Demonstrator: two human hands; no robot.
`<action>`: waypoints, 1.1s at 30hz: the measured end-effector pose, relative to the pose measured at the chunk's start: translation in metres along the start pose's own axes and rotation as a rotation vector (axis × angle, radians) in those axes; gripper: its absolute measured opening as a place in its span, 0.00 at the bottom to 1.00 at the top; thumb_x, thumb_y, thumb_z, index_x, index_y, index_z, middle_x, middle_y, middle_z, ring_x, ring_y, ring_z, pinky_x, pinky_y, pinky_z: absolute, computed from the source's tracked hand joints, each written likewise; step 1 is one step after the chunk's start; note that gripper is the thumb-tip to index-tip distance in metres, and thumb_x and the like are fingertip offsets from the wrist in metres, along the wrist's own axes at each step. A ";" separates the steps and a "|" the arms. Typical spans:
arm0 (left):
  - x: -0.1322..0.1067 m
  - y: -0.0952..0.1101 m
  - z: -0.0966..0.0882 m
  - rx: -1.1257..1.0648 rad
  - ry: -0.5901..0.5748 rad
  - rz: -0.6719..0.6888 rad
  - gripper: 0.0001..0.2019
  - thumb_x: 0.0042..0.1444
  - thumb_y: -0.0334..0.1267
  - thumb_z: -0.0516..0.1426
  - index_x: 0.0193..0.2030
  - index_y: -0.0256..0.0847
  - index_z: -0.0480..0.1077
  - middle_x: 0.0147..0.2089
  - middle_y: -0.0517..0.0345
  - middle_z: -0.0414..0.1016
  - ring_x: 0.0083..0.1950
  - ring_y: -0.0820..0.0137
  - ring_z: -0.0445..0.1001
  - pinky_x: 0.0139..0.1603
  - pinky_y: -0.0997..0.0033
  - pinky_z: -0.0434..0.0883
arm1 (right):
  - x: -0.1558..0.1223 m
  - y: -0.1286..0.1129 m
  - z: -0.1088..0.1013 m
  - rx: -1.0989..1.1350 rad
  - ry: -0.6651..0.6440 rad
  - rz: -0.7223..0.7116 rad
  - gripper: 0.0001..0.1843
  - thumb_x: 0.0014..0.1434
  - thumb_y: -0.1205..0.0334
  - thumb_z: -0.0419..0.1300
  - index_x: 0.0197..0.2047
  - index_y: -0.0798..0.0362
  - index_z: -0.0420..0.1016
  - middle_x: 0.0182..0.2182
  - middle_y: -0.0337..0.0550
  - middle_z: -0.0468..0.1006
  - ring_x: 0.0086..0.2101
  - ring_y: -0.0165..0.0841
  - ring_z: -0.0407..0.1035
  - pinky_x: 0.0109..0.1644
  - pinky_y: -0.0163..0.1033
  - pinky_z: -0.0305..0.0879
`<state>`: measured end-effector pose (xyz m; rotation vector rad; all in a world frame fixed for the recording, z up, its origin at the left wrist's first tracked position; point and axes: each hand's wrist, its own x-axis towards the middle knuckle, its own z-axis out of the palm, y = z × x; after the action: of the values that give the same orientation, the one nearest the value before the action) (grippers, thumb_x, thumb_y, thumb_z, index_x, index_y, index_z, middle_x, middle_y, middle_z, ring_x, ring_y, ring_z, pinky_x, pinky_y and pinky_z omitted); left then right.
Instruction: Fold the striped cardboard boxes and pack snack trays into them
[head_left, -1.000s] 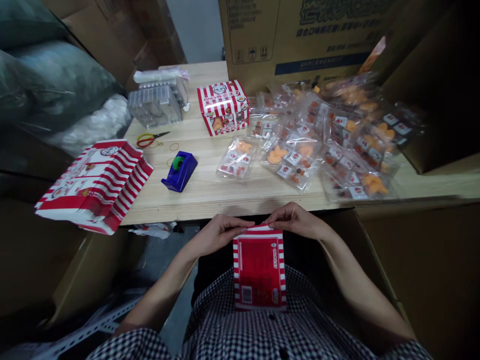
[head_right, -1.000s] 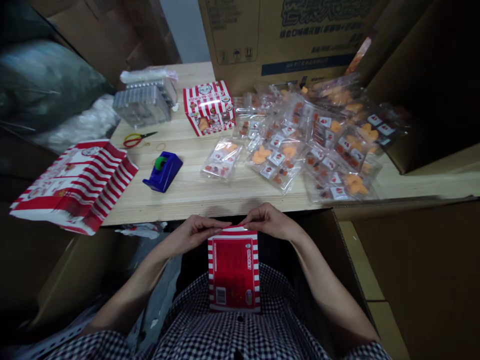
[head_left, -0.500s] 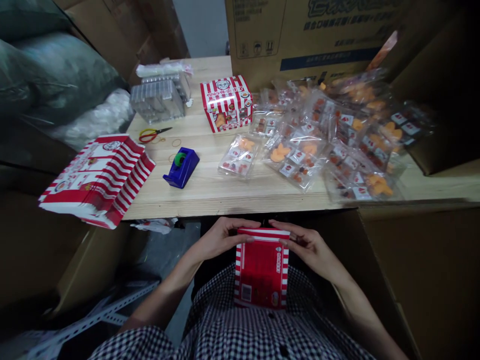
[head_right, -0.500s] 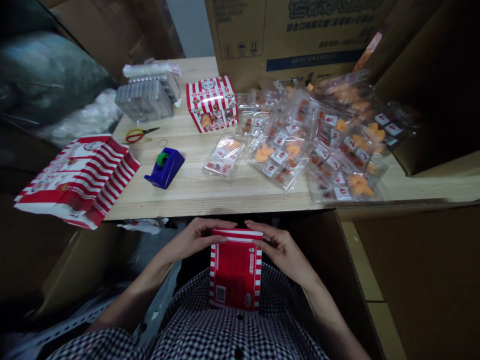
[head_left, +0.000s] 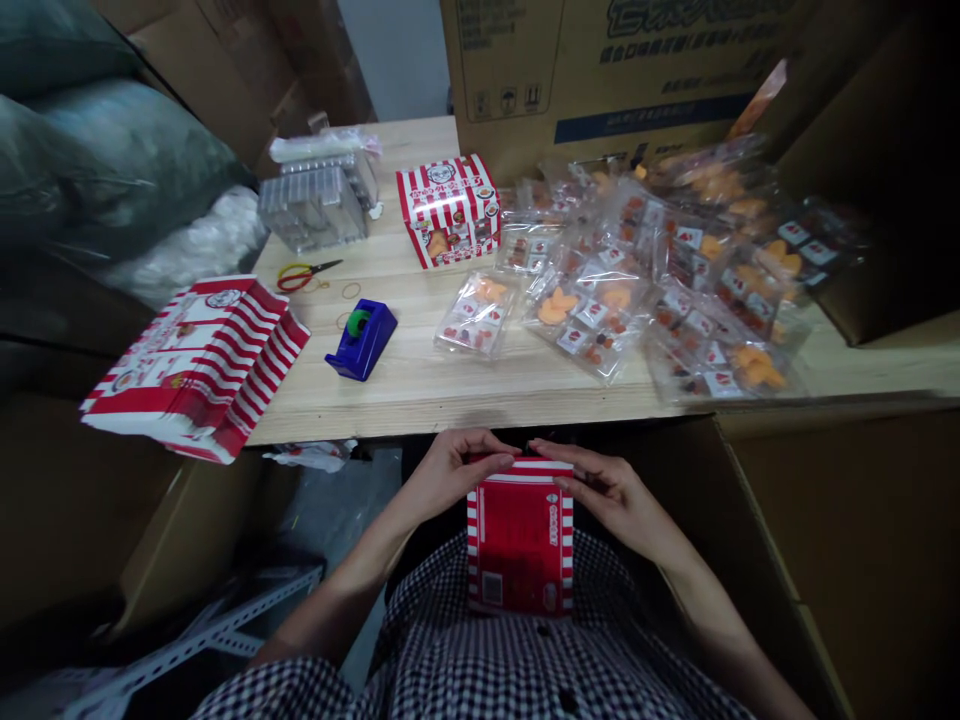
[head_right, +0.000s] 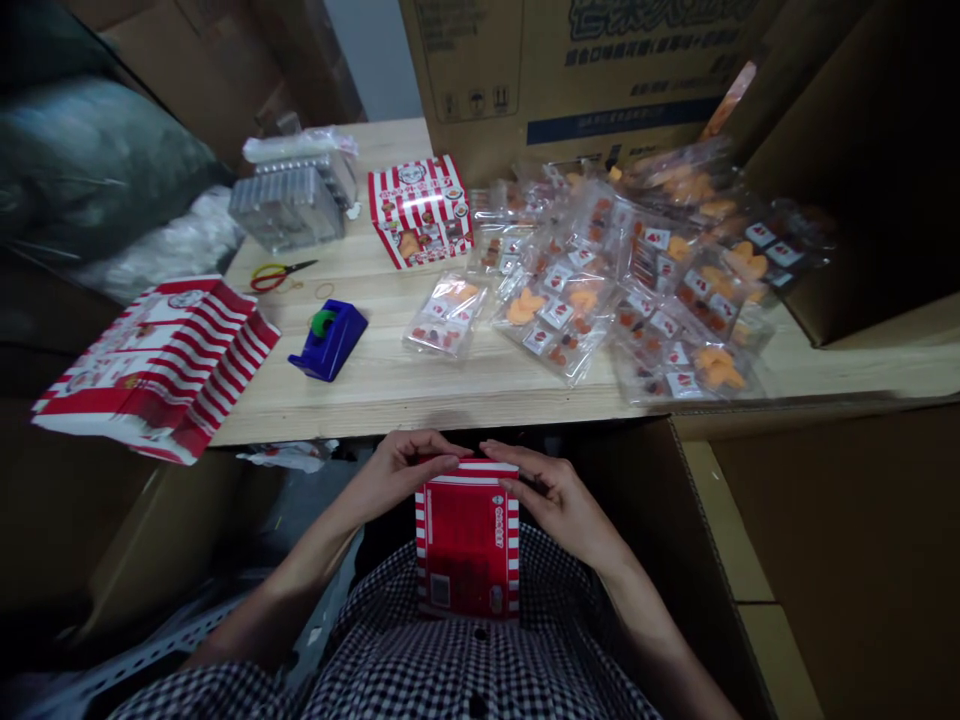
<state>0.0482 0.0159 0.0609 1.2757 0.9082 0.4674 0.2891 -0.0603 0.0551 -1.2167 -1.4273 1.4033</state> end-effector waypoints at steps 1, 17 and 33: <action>0.000 0.001 -0.001 -0.016 -0.010 -0.021 0.12 0.60 0.43 0.63 0.44 0.37 0.80 0.44 0.49 0.84 0.41 0.69 0.80 0.43 0.72 0.72 | 0.000 -0.001 0.000 -0.017 -0.006 -0.012 0.20 0.68 0.57 0.60 0.61 0.36 0.73 0.62 0.38 0.73 0.63 0.41 0.66 0.69 0.57 0.58; -0.011 0.010 -0.018 0.080 -0.199 0.058 0.17 0.58 0.41 0.64 0.54 0.43 0.76 0.59 0.49 0.77 0.59 0.61 0.75 0.60 0.60 0.70 | 0.002 0.001 0.002 -0.036 -0.053 -0.095 0.21 0.69 0.59 0.58 0.63 0.37 0.70 0.64 0.37 0.70 0.66 0.40 0.60 0.72 0.57 0.53; 0.011 0.027 0.011 0.321 -0.081 0.256 0.11 0.64 0.41 0.58 0.48 0.45 0.80 0.48 0.53 0.82 0.48 0.65 0.79 0.51 0.65 0.73 | 0.003 -0.008 0.011 0.049 -0.021 -0.009 0.36 0.69 0.58 0.57 0.74 0.34 0.45 0.69 0.38 0.62 0.67 0.38 0.57 0.72 0.57 0.50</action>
<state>0.0680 0.0244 0.0832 1.7044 0.7742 0.4779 0.2769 -0.0599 0.0614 -1.1661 -1.4025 1.4405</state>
